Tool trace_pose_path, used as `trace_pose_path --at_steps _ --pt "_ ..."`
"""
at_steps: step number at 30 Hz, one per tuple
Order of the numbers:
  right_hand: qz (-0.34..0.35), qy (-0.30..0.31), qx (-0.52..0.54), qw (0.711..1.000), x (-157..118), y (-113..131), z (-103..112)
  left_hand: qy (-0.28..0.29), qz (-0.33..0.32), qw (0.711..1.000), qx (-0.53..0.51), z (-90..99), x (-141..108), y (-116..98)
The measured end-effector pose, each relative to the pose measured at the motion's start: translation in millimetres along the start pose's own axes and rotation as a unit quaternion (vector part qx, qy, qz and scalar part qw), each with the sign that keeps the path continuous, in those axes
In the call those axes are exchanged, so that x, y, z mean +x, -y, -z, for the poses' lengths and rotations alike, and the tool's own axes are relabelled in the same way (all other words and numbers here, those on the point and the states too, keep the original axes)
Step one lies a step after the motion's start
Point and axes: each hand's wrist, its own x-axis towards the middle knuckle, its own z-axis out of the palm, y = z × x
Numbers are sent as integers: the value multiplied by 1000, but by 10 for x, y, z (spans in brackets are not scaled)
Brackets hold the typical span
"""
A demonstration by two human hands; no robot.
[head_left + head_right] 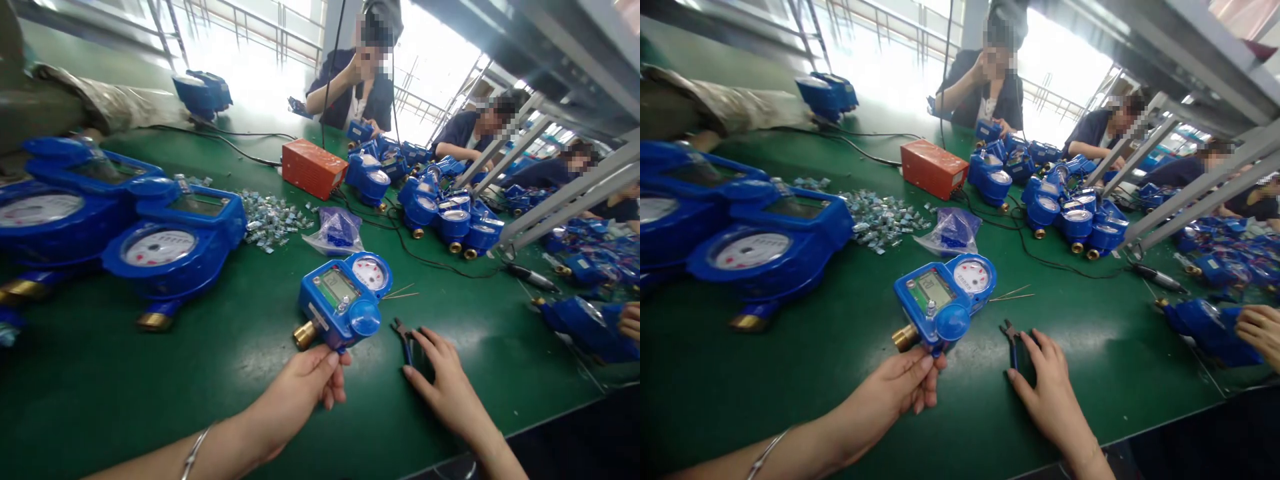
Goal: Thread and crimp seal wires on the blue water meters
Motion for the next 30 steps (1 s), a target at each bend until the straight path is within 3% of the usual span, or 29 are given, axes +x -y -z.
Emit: trace_pose_path --at_steps 7,11,14,17,21,22,23,25,27,30 --pt "81 16 -3 997 1087 -187 56 1 -10 1000 9 -3 24 -10" --pt "89 25 16 996 1337 -234 67 6 -13 1000 17 -17 1 -32" --pt "57 -11 52 997 1244 -266 195 20 -7 1000 7 -7 -8 -28" --pt "-8 -87 114 990 933 -193 334 34 -1 999 -6 9 0 -10" --pt "-50 -158 244 956 366 310 314 50 -3 999 -12 15 19 16" --pt "-58 -167 345 922 255 494 264 50 -5 999 -13 12 22 20" --pt "-37 -183 420 888 171 682 202 48 -7 999 -13 9 24 23" --pt "15 -228 472 852 89 1015 64 45 -10 999 -9 2 22 23" --pt "52 -272 468 839 91 1236 -58 47 -14 999 -1 -2 18 17" --pt "62 -267 462 844 130 1340 -161 59 -20 998 8 -1 14 9"
